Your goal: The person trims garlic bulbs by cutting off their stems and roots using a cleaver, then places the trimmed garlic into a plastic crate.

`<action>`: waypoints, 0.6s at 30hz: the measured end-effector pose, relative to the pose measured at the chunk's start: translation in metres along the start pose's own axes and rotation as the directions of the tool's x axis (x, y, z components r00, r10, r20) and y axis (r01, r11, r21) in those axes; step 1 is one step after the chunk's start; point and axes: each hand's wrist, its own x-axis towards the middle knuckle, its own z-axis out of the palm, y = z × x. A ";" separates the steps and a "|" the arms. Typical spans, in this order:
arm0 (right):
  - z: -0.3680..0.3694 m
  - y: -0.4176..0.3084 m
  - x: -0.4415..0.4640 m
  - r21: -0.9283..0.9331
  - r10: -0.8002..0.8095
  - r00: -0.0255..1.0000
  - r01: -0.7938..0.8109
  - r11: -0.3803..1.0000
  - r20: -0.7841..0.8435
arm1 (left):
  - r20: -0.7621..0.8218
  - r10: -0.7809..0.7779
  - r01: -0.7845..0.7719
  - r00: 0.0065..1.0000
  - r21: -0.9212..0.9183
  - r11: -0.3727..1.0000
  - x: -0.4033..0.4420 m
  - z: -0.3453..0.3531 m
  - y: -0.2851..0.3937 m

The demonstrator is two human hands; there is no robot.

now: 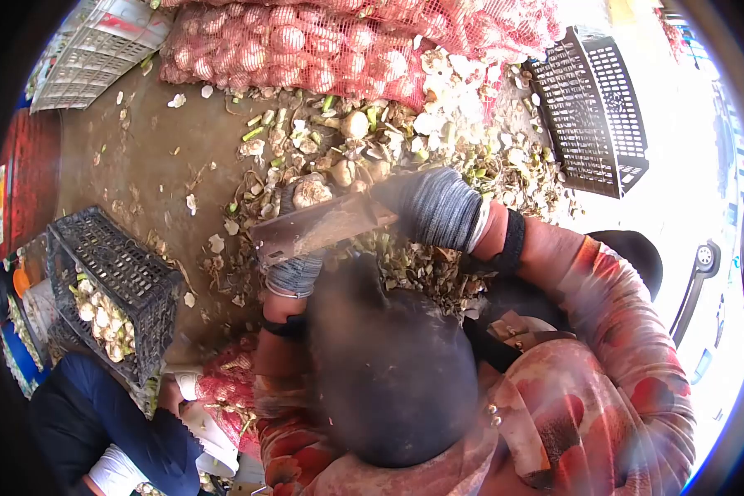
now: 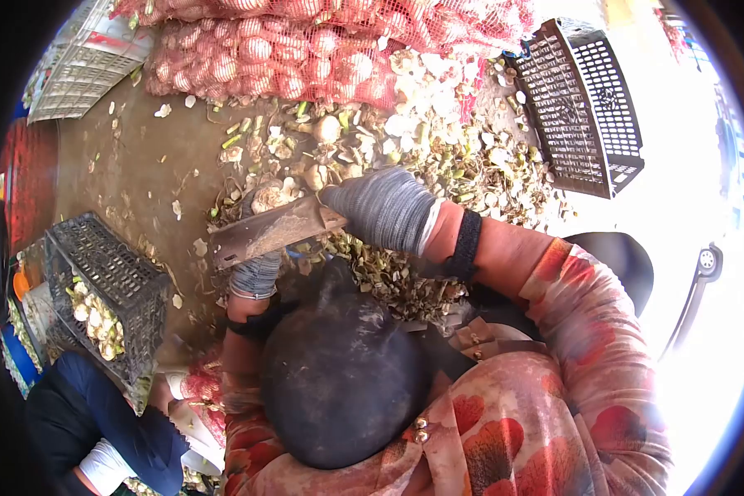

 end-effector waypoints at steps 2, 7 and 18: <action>0.003 -0.005 0.004 0.057 0.050 0.995 -0.055 0.997 0.086 | 0.010 0.040 -0.040 0.999 0.058 0.997 -0.004 0.000 0.002; 0.009 -0.015 0.003 0.053 0.100 0.986 -0.108 0.993 0.132 | 0.034 0.098 -0.102 0.995 0.148 0.984 -0.009 -0.001 0.002; 0.018 0.000 -0.005 0.031 0.083 0.965 -0.094 0.995 0.249 | 0.254 0.364 -0.442 0.896 0.458 0.771 -0.022 0.001 0.013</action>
